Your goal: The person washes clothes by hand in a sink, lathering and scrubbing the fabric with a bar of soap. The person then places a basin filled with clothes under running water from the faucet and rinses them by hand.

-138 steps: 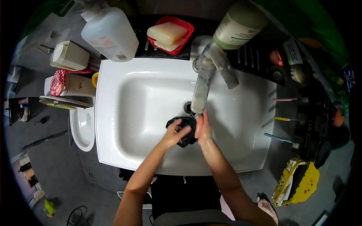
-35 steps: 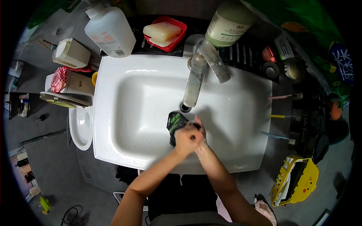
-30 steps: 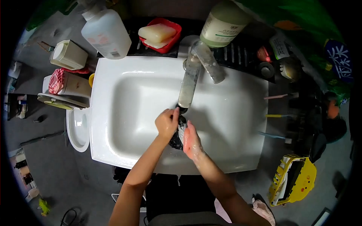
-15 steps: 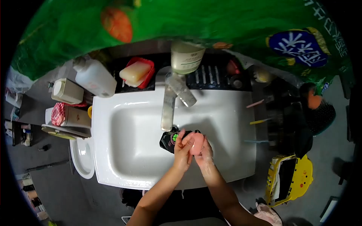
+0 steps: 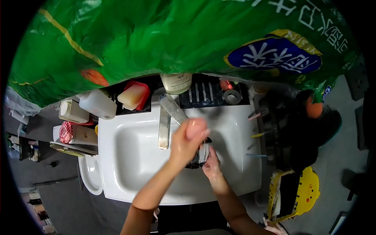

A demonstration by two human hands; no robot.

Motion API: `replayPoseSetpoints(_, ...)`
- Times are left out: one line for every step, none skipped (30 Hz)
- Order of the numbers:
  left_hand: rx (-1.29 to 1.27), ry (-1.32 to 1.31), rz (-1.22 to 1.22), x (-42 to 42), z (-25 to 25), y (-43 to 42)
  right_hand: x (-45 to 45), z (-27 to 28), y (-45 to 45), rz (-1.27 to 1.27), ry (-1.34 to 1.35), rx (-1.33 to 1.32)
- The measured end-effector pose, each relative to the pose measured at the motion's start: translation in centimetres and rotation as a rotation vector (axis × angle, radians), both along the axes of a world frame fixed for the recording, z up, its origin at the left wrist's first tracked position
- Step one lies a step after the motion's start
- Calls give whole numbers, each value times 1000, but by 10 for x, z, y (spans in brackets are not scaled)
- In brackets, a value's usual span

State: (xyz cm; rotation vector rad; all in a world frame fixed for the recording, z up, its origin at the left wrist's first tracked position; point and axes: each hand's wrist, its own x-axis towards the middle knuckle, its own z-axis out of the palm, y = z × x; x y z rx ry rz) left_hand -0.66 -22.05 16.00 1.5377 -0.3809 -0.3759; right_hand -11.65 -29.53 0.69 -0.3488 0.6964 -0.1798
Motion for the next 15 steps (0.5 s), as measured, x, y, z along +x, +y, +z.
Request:
replayPoseSetpoints(212, -376, 17, 26, 11, -7, 1, 1, -1, 20, 0, 17)
replayPoseSetpoints(424, -751, 36, 50, 21, -15, 0, 0, -1, 41, 0, 34)
replayPoseSetpoints(571, -794, 14, 67, 23, -27, -4, -11, 1, 11, -61, 4)
replayPoseSetpoints(716, -835, -4, 82, 19, -37, -4, -11, 3, 45, -34, -68)
replayPoseSetpoints(729, -851, -56, 94, 7, -44, -2, -10, 7, 78, -6, -141)
replayPoseSetpoints(742, -865, -108, 105, -10, -52, -1, -8, 9, 111, 24, -214)
replayPoseSetpoints(757, -875, -163, 110, -13, -55, 0, -3, 10, 124, 55, -240)
replayPoseSetpoints(810, -854, -165, 112, -17, -56, 1, -3, 13, 105, 134, -316)
replayPoseSetpoints(864, -829, -169, 110, -13, -56, 1, -4, 17, 87, 216, -391)
replayPoseSetpoints(921, -795, -176, 106, -10, -53, -1, -6, 20, 74, 304, -463)
replayPoseSetpoints(839, -801, -132, 98, -9, -46, -4, -8, 19, 71, 214, -517)
replayPoseSetpoints(806, -832, -54, 87, -1, -36, -3, 2, 18, 167, 273, -645)
replayPoseSetpoints(773, -856, 27, 75, 7, -26, -3, 2, 16, 231, 272, -733)
replayPoseSetpoints(741, -881, 109, 62, 17, -16, -3, 2, 15, 296, 267, -820)
replayPoseSetpoints(560, -871, 45, 45, 30, 3, -4, -1, 11, 357, 209, -786)
